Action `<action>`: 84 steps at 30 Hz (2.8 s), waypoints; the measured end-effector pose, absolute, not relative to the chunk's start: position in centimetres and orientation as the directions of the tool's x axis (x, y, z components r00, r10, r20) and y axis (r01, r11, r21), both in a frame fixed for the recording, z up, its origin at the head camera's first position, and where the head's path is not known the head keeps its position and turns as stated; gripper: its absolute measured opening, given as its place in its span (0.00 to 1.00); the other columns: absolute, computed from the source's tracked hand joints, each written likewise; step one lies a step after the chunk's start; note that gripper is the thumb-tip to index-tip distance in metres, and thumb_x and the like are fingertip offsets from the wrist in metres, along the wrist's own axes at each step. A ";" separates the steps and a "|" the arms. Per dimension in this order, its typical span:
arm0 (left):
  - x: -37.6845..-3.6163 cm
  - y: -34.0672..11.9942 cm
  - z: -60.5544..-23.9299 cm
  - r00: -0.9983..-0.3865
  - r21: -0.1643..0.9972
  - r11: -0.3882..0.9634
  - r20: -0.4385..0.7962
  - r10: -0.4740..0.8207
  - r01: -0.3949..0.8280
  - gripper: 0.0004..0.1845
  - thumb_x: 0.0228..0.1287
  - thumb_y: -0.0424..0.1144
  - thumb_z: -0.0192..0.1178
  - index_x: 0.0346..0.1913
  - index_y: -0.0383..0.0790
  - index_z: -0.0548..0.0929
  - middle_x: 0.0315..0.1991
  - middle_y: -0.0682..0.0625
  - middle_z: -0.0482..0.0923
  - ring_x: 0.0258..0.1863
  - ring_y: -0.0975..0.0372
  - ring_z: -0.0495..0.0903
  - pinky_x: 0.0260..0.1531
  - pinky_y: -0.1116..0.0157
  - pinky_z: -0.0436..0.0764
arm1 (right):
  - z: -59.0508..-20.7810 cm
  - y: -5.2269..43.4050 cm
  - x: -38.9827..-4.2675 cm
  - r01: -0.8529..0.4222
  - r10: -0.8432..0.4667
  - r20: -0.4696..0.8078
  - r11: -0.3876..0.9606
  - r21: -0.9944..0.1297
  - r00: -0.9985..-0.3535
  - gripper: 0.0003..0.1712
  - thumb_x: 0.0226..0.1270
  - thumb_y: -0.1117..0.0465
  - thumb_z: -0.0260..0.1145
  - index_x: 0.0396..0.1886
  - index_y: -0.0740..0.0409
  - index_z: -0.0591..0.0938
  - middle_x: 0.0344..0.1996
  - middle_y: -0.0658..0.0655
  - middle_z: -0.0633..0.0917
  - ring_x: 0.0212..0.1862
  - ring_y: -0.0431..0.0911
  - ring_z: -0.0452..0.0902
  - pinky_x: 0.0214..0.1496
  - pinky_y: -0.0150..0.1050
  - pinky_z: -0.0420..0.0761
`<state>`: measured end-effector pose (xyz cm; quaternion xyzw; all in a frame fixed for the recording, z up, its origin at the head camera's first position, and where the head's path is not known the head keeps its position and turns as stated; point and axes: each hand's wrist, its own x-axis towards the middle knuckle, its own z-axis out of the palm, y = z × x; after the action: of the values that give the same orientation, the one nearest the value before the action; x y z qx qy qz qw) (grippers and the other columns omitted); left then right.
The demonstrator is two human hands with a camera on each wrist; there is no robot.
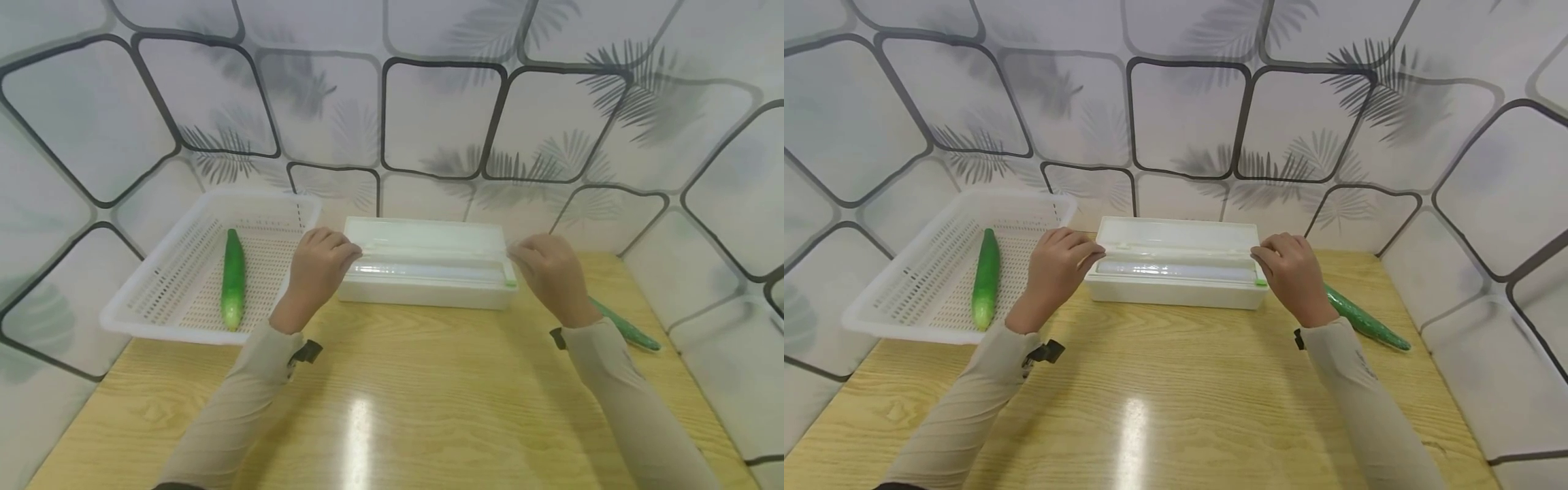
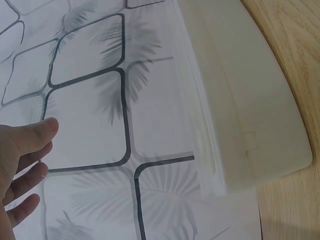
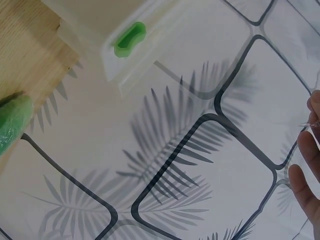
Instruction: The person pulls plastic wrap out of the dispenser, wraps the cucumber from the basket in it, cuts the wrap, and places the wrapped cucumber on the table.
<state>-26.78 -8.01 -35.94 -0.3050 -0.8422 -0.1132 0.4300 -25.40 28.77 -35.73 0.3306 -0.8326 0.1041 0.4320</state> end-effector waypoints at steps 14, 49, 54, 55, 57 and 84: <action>-25.4 -8.1 -35.7 -0.362 -0.104 0.772 0.839 0.407 0.627 0.04 0.51 0.37 0.68 0.24 0.41 0.85 0.23 0.49 0.82 0.32 0.54 0.81 0.40 0.57 0.80 | -35.4 28.4 -24.0 -0.649 -0.425 0.825 0.755 0.096 -0.372 0.04 0.46 0.74 0.69 0.26 0.68 0.84 0.24 0.64 0.82 0.29 0.58 0.77 0.33 0.50 0.75; -22.8 -8.4 -35.2 -0.304 -0.112 0.749 0.867 0.394 0.653 0.04 0.51 0.36 0.68 0.25 0.39 0.85 0.22 0.48 0.83 0.26 0.55 0.80 0.34 0.59 0.80 | -34.5 28.6 -21.2 -0.665 -0.423 0.843 0.739 0.109 -0.332 0.10 0.61 0.66 0.61 0.29 0.70 0.84 0.23 0.64 0.81 0.27 0.57 0.76 0.31 0.48 0.77; -22.4 -8.5 -34.9 -0.286 -0.122 0.742 0.872 0.397 0.659 0.05 0.52 0.36 0.67 0.24 0.40 0.85 0.22 0.48 0.82 0.26 0.55 0.79 0.34 0.58 0.81 | -34.3 28.5 -21.0 -0.668 -0.413 0.852 0.737 0.105 -0.322 0.16 0.67 0.61 0.57 0.28 0.69 0.84 0.23 0.64 0.82 0.27 0.57 0.76 0.31 0.48 0.76; -22.4 -8.5 -34.8 -0.282 -0.127 0.742 0.872 0.399 0.659 0.05 0.53 0.36 0.67 0.24 0.40 0.85 0.22 0.49 0.82 0.26 0.55 0.79 0.35 0.58 0.81 | -34.2 28.5 -20.9 -0.669 -0.412 0.853 0.736 0.104 -0.321 0.17 0.68 0.60 0.57 0.28 0.69 0.84 0.23 0.64 0.82 0.27 0.58 0.76 0.31 0.48 0.75; -22.3 -8.6 -34.7 -0.273 -0.131 0.739 0.875 0.400 0.661 0.04 0.52 0.36 0.67 0.24 0.40 0.85 0.21 0.49 0.82 0.26 0.55 0.79 0.35 0.58 0.81 | -34.1 28.5 -20.9 -0.669 -0.409 0.855 0.736 0.102 -0.320 0.19 0.69 0.58 0.56 0.28 0.69 0.84 0.23 0.64 0.82 0.27 0.58 0.76 0.31 0.48 0.75; -19.4 -10.2 -33.9 -0.598 0.161 0.579 0.316 0.737 0.799 0.05 0.45 0.38 0.73 0.25 0.48 0.86 0.24 0.60 0.81 0.26 0.69 0.76 0.31 0.72 0.77 | -32.9 29.5 -17.2 -0.814 -0.721 0.412 0.573 -0.096 -0.557 0.04 0.56 0.57 0.69 0.25 0.50 0.84 0.25 0.41 0.81 0.27 0.34 0.75 0.30 0.24 0.75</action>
<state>-19.37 -10.24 -33.89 -0.4354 -0.8820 -0.1447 0.1079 -17.18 29.48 -32.86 0.4405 -0.8712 0.1389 0.1663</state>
